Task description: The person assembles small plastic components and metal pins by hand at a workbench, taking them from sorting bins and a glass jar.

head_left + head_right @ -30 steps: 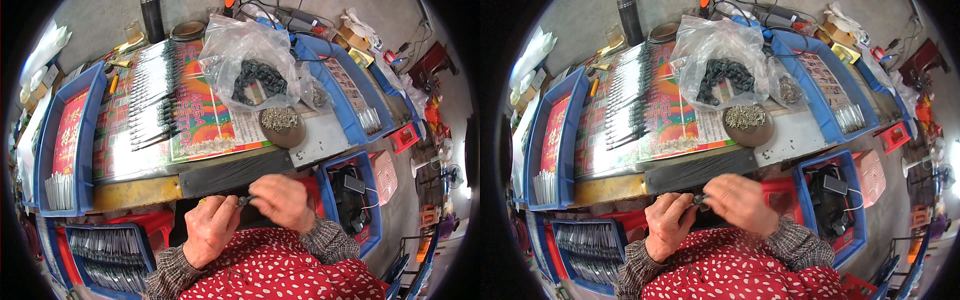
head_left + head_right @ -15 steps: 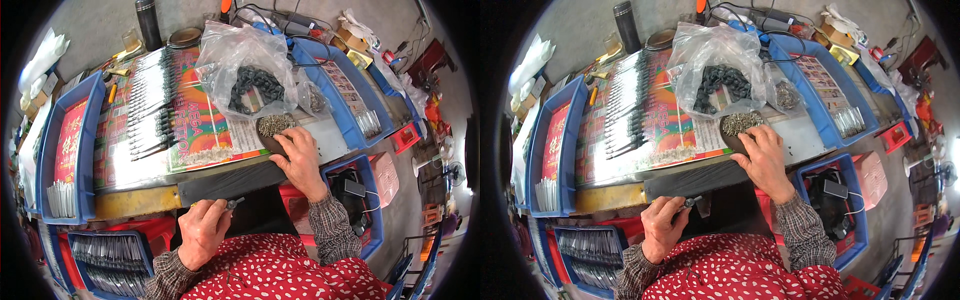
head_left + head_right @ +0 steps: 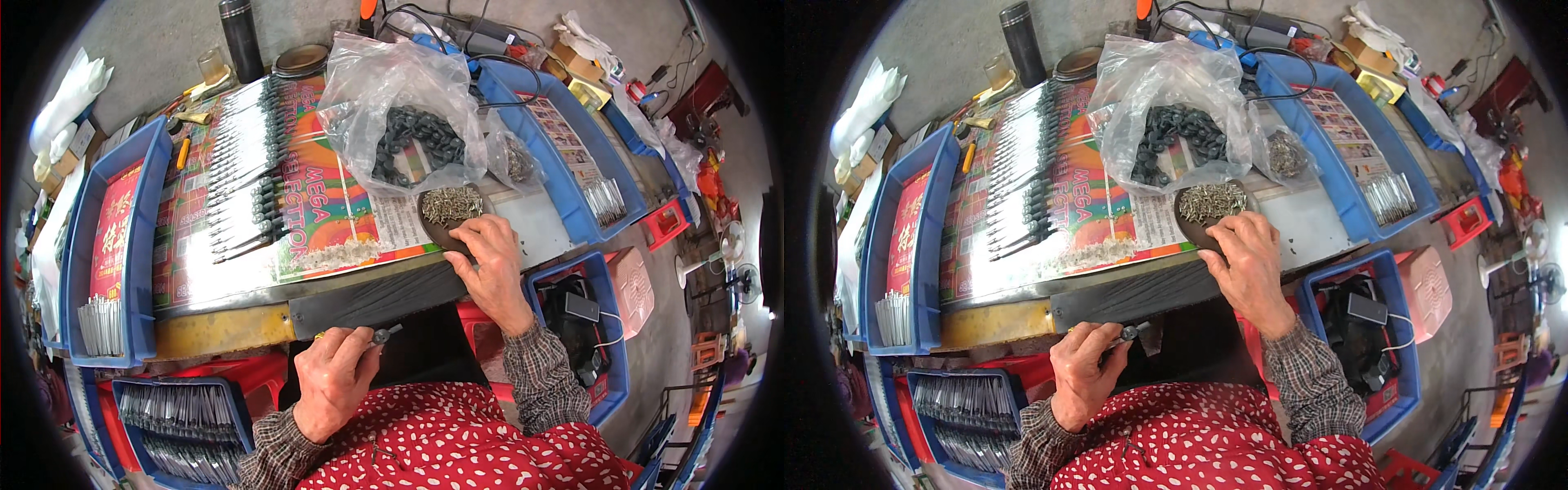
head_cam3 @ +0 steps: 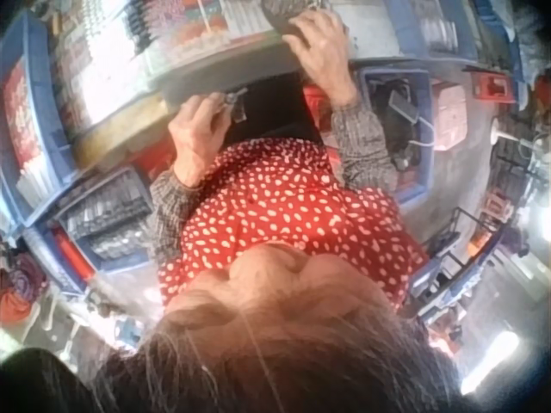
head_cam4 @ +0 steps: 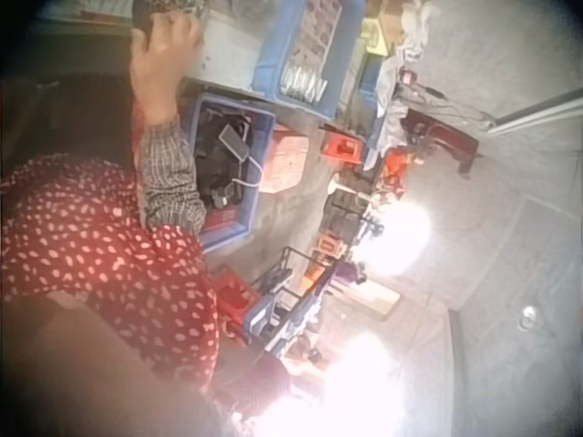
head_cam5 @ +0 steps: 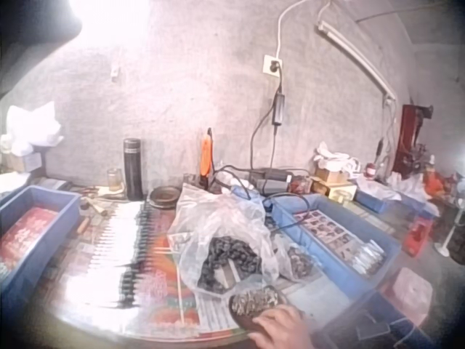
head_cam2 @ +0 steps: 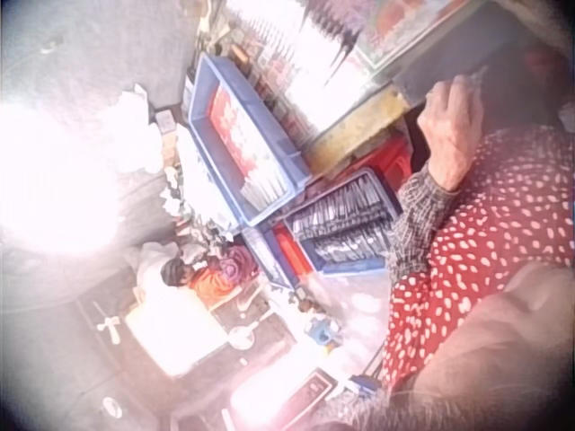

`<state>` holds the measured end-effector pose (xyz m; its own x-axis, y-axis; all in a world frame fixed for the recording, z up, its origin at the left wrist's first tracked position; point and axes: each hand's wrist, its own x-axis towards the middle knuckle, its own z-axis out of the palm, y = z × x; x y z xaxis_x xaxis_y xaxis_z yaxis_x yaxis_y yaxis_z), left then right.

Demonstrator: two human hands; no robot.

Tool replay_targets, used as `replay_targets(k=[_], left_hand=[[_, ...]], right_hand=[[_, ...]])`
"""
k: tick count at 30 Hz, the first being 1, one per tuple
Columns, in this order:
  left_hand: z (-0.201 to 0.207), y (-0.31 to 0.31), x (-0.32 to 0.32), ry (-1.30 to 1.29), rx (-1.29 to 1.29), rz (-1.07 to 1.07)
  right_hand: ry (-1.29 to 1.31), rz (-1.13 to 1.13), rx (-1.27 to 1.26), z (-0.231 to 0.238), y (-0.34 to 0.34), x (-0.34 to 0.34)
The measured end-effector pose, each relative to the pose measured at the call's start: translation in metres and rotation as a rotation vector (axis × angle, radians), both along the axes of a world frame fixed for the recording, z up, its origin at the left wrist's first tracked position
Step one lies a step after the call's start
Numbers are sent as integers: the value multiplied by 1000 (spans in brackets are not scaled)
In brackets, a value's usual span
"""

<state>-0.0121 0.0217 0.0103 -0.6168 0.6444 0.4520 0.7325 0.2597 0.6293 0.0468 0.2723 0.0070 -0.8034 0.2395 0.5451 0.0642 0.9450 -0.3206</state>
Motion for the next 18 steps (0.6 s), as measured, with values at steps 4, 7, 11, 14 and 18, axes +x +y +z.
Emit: replay_targets(k=[4, 7, 11, 14, 18], left_hand=[[-2, -2, 1, 28, 6, -2], [-2, -3, 2, 34, 7, -1], [4, -3, 3, -4, -5, 11], [4, -2, 3, -43, 24, -7], [5, -4, 5, -106, 16, 1]], right_hand=[[38, 17, -82, -3, -3, 1], [81, 23, -120, -6, -4, 1], [117, 21, -167, -2, -6, 0], [158, 15, -204, 1, -6, 2], [181, 138, -225, 12, -27, 9]])
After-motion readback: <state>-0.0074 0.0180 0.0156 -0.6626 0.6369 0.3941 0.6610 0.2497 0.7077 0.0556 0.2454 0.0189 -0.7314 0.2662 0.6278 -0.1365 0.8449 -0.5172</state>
